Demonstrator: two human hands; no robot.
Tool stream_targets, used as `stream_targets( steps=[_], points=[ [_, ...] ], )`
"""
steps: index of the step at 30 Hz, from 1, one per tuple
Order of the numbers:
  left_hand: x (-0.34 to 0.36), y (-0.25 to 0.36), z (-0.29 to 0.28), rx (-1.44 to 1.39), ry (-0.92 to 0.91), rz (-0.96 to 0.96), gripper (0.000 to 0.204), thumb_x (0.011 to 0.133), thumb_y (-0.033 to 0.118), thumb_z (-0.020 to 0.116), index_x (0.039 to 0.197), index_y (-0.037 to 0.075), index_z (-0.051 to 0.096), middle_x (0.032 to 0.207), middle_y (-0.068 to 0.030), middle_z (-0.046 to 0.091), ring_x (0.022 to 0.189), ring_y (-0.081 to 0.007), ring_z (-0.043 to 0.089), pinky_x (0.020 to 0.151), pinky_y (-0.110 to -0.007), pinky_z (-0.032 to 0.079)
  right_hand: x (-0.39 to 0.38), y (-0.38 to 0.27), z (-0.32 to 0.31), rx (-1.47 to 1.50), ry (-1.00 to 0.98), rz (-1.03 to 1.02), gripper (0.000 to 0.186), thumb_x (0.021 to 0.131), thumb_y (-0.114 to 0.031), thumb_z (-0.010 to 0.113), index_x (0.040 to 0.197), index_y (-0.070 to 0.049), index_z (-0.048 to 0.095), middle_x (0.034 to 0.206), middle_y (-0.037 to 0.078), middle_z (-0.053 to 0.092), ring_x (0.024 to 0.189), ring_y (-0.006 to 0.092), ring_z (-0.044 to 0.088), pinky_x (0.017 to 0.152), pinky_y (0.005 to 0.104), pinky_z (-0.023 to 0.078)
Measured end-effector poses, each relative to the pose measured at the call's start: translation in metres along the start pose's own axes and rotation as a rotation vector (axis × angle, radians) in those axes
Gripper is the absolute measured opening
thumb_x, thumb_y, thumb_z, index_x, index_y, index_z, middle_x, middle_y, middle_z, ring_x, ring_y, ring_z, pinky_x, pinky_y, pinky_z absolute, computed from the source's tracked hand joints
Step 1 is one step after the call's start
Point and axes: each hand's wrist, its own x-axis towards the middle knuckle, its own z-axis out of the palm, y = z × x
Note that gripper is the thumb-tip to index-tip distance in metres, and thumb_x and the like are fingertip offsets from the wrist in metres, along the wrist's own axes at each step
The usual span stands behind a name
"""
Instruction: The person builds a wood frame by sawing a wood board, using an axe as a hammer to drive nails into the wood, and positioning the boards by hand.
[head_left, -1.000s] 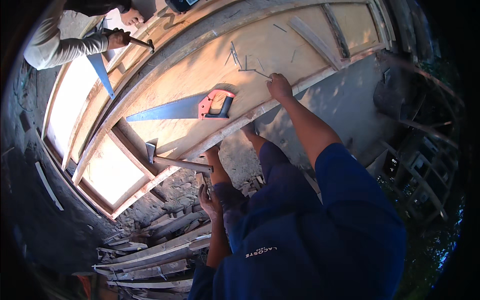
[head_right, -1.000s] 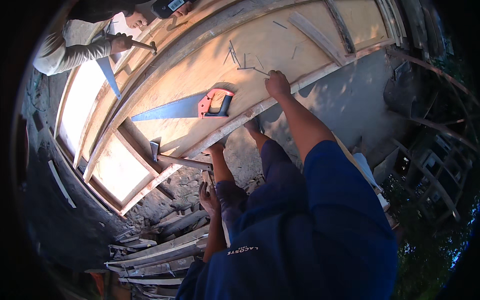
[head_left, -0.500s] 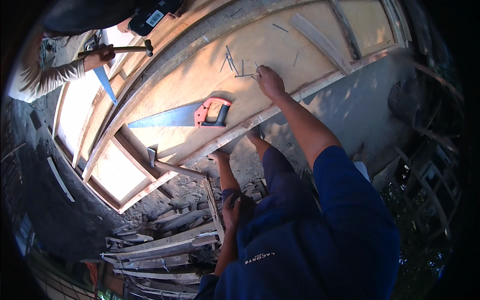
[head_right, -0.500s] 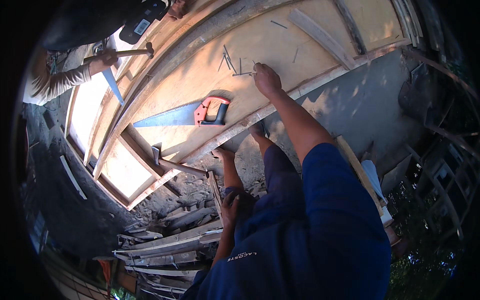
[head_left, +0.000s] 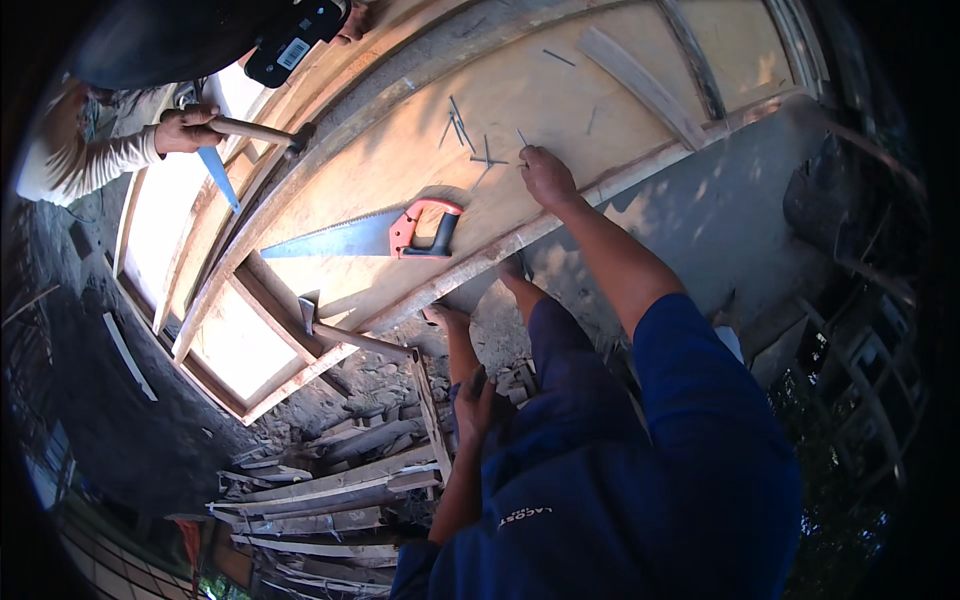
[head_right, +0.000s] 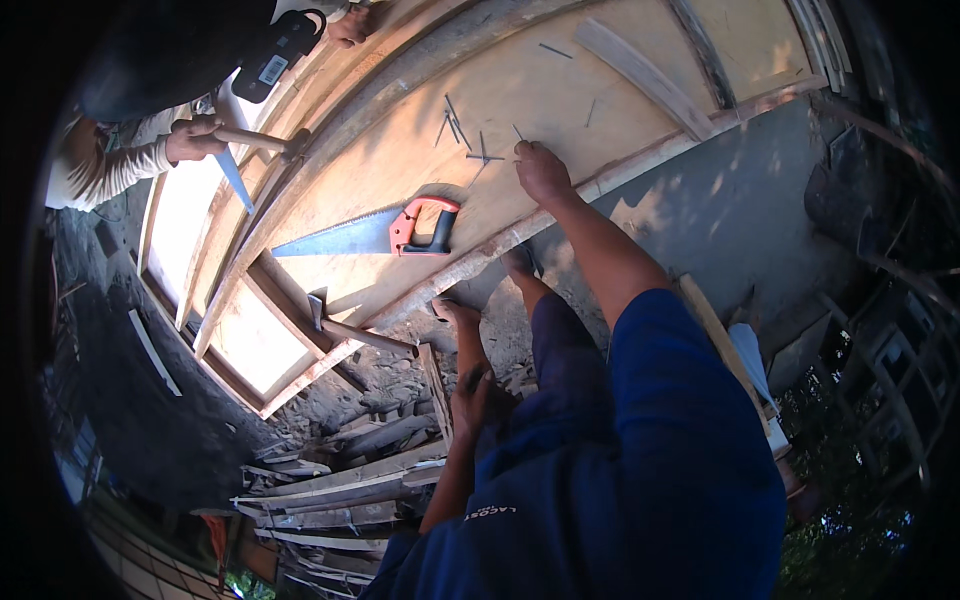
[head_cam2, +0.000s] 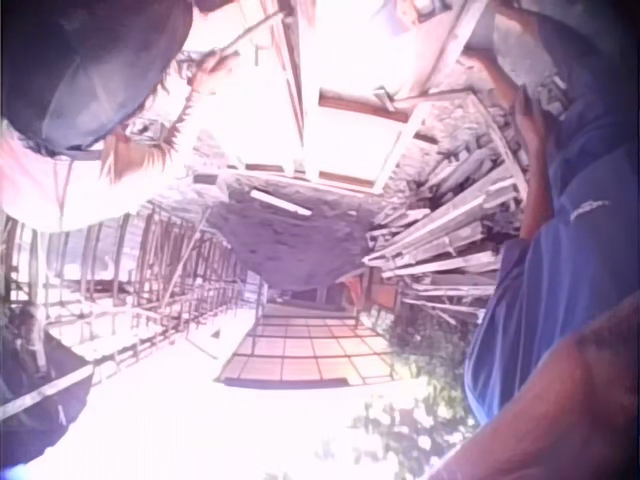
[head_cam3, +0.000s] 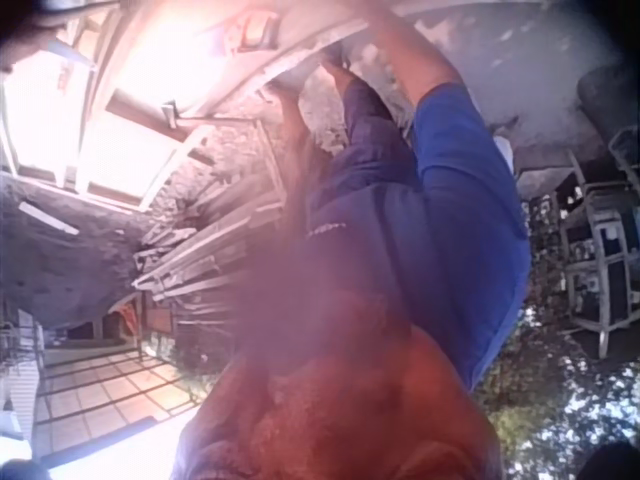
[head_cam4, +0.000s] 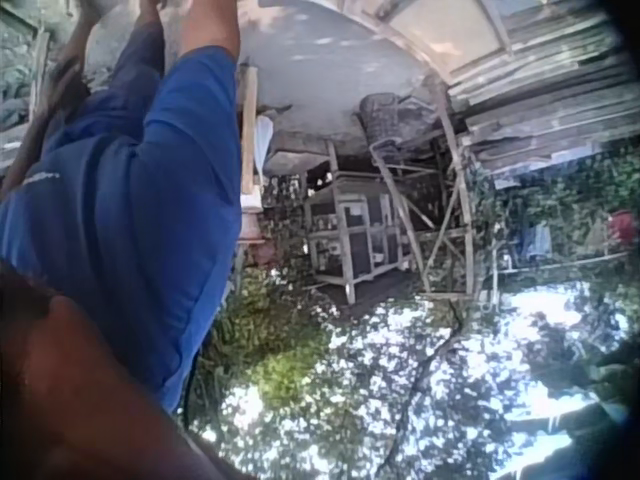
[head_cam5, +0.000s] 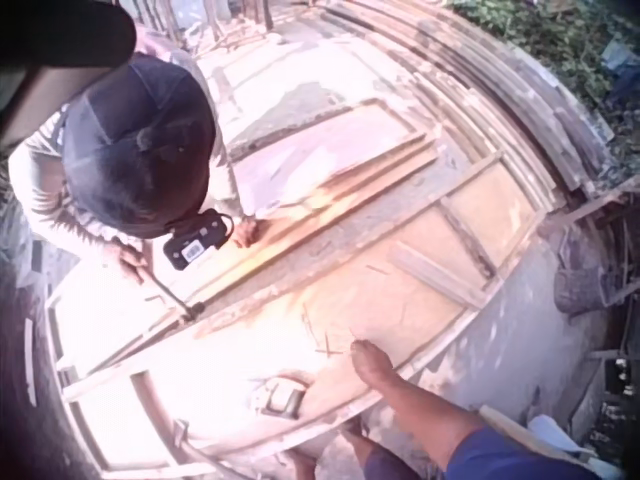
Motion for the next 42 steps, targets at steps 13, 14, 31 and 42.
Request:
stream_targets(
  steps=[13,14,31,42],
  points=[
    [-0.002,0.004,0.0,0.006,-0.034,-0.05,0.055,0.096,0.031,0.069,0.135,-0.006,0.062,0.131,-0.0242,0.067,0.125,-0.0289,0.063,0.109,-0.036,0.045,0.021,-0.018,0.021,-0.123,0.034,-0.139,0.003,0.089,-0.006,0.059,0.091,-0.004,0.061,0.1,0.017,0.066,0.102,0.0354,0.065,0.087,0.0467,0.055],
    [-0.002,0.003,-0.002,0.003,-0.031,-0.05,0.055,0.096,0.031,0.069,0.135,-0.006,0.062,0.131,-0.0242,0.067,0.125,-0.0289,0.063,0.109,-0.036,0.045,0.021,-0.019,0.023,-0.122,0.033,-0.142,0.003,0.089,-0.006,0.059,0.091,-0.004,0.061,0.1,0.017,0.066,0.102,0.0354,0.065,0.087,0.0467,0.055],
    [-0.013,0.019,-0.018,-0.02,0.002,-0.073,0.055,0.095,0.026,0.069,0.141,-0.001,0.059,0.135,-0.0226,0.066,0.126,-0.0283,0.064,0.107,-0.036,0.048,0.028,-0.076,0.094,0.264,-0.279,0.761,0.018,0.085,-0.015,0.072,0.072,-0.003,0.072,0.063,0.011,0.071,0.054,0.0207,0.071,0.053,0.0339,0.059],
    [-0.047,-0.017,-0.033,0.111,-0.007,0.042,0.054,0.095,0.027,0.07,0.139,-0.003,0.059,0.135,-0.0217,0.066,0.127,-0.0275,0.063,0.108,-0.037,0.047,0.001,-0.101,0.055,0.075,-0.172,0.417,0.02,0.093,-0.015,0.063,0.096,-0.005,0.079,0.103,0.02,0.076,0.099,0.0351,0.074,0.081,0.0459,0.061]
  ],
)
